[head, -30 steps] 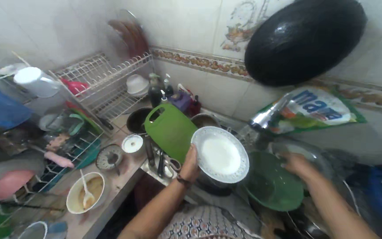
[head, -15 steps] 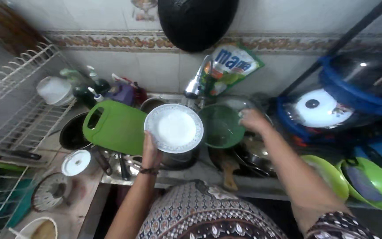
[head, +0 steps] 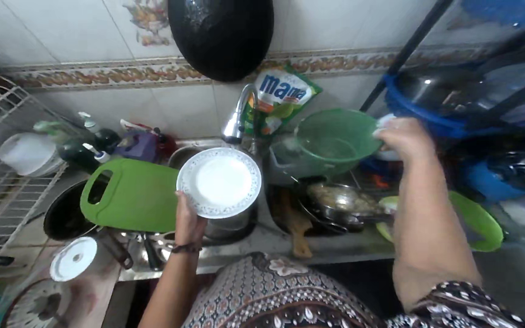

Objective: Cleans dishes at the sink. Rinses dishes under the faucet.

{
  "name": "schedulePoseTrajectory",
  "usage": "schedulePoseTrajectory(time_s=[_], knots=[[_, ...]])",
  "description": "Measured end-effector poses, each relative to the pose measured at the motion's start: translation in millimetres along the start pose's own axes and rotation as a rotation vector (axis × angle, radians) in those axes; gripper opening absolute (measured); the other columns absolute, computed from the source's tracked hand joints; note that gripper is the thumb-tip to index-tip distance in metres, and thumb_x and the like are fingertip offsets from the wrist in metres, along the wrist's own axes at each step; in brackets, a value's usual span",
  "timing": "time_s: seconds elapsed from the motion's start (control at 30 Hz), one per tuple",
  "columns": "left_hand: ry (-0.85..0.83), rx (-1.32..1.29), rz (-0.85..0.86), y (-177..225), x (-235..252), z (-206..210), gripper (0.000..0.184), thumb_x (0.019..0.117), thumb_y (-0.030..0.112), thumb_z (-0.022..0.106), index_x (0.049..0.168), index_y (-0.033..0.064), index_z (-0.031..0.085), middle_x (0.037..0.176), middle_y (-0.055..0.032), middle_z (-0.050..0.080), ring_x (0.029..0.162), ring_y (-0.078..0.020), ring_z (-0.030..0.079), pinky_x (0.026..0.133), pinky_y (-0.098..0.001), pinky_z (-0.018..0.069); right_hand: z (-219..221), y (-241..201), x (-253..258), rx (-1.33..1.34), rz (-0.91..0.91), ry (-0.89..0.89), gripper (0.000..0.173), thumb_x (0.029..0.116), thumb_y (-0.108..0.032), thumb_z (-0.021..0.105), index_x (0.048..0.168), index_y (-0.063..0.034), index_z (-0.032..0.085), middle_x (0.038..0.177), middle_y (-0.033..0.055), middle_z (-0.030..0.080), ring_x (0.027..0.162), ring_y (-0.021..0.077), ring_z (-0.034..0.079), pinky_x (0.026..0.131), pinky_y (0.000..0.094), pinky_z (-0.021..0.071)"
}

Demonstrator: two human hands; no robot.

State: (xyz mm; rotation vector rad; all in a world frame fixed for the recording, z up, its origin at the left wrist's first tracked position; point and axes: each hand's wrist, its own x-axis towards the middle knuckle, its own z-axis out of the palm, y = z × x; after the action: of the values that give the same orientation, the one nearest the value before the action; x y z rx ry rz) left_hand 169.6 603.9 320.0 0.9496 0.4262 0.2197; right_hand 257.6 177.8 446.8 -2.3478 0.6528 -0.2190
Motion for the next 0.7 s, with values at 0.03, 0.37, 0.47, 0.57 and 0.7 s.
schedulePoseTrajectory(time_s=[0.03,0.37,0.47,0.57,0.7], knots=[[0.004,0.005,-0.004,-0.9,0.0,1.0,0.055,0.112,0.042,0.014,0.147,0.0086,0.041,0.125,-0.0114,0.064,0.11,-0.0178,0.066,0.091,-0.0394,0.0582,-7.8,5.1,-1.5,-0.013,0.002,0.046,0.035,0.0938,-0.009,0.067,0.126,0.0058,0.064,0.118,0.0337,0.063,0.094,0.0468,0.064,0.083,0.0664,0.0492],[-0.037,0.082,-0.039,-8.5,3.4,3.3,0.058,0.1118,0.044,0.012,0.149,0.0081,0.039,0.128,-0.0134,0.062,0.111,-0.0201,0.066,0.091,-0.0426,0.058,-45.1,21.8,-53.9,-0.352,0.09,0.144,0.033,0.0952,-0.007,0.069,0.12,0.0143,0.063,0.121,0.045,0.057,0.112,0.0619,0.057,0.092,0.0764,0.043],[-0.035,0.099,-0.067,-11.3,5.8,5.8,0.059,0.1112,0.046,0.012,0.148,0.0093,0.04,0.127,-0.014,0.063,0.111,-0.022,0.066,0.09,-0.0445,0.0584,-27.9,24.7,-51.9,-0.38,0.11,0.101,0.037,0.0919,-0.004,0.071,0.119,0.0179,0.06,0.124,0.0461,0.055,0.118,0.0628,0.054,0.094,0.0768,0.0436],[-0.049,0.126,-0.075,-13.0,6.3,7.6,0.059,0.1111,0.047,0.013,0.148,0.0102,0.04,0.128,-0.014,0.063,0.112,-0.0225,0.066,0.09,-0.0451,0.0582,-2.5,30.8,-37.9,-0.408,0.132,0.034,0.034,0.0934,-0.004,0.07,0.117,0.0185,0.06,0.125,0.0437,0.056,0.119,0.0597,0.056,0.096,0.0727,0.0452],[-0.072,0.147,-0.066,-14.2,9.1,9.1,0.058,0.1112,0.046,0.014,0.149,0.0109,0.04,0.128,-0.0137,0.063,0.112,-0.0226,0.065,0.091,-0.0442,0.0577,26.9,24.5,-42.4,-0.501,0.066,-0.009,0.039,0.1004,-0.018,0.066,0.114,0.0176,0.062,0.123,0.0424,0.058,0.119,0.0589,0.056,0.095,0.0731,0.045]])
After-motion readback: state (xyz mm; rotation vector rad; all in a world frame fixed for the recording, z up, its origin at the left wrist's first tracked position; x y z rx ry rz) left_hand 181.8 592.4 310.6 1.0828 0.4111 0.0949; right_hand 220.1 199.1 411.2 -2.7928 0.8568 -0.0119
